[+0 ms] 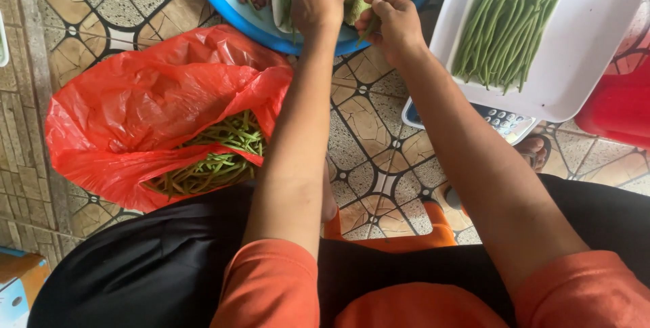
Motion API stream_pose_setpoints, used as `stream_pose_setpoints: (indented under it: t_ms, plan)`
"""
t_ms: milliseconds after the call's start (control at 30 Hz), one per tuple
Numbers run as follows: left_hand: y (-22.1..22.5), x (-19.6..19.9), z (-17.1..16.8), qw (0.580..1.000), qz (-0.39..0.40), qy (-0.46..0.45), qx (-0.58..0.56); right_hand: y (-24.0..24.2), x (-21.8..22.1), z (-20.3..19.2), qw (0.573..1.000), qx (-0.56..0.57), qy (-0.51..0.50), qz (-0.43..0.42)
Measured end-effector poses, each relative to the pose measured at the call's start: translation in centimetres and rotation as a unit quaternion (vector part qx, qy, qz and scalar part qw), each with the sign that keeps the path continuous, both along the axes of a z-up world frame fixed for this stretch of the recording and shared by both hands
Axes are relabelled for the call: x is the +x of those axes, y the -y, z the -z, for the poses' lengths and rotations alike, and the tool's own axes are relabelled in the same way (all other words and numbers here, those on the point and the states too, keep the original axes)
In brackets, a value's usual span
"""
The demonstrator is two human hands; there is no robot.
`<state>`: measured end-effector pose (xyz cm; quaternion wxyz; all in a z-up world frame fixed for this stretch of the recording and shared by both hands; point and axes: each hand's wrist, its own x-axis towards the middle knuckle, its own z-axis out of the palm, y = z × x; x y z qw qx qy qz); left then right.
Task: Sorting and arranging long beans by aligning their ends and weighing them on a digital scale.
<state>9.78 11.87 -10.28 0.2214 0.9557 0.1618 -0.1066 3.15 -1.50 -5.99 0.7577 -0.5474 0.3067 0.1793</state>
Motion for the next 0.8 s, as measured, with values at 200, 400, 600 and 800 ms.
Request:
stream_pose_setpoints:
  t_ms: [200, 400, 600, 800]
  plan:
    - [-0.6, -0.4, 0.9, 0.998, -0.052, -0.008, -0.034, -0.1, -0.5, -1.5, 1.000, -0.009, -0.007, -0.005]
    - [-2.5, -0.2, -1.1, 0.994, -0.063, -0.090, -0.028, 0.0, -0.9, -1.3, 1.000, -0.013, -0.004, -0.015]
    - [-5.7, -0.8, -1.3, 0.966, -0.128, -0.065, -0.214, -0.2, -0.9, -1.8, 1.000, -0.005, -0.007, -0.018]
    - [-6.7, -4.0, -7.0, 0.880, -0.170, -0.071, -0.437, -1.3, -0.8, -2.0, 0.999, 0.040, -0.009, -0.021]
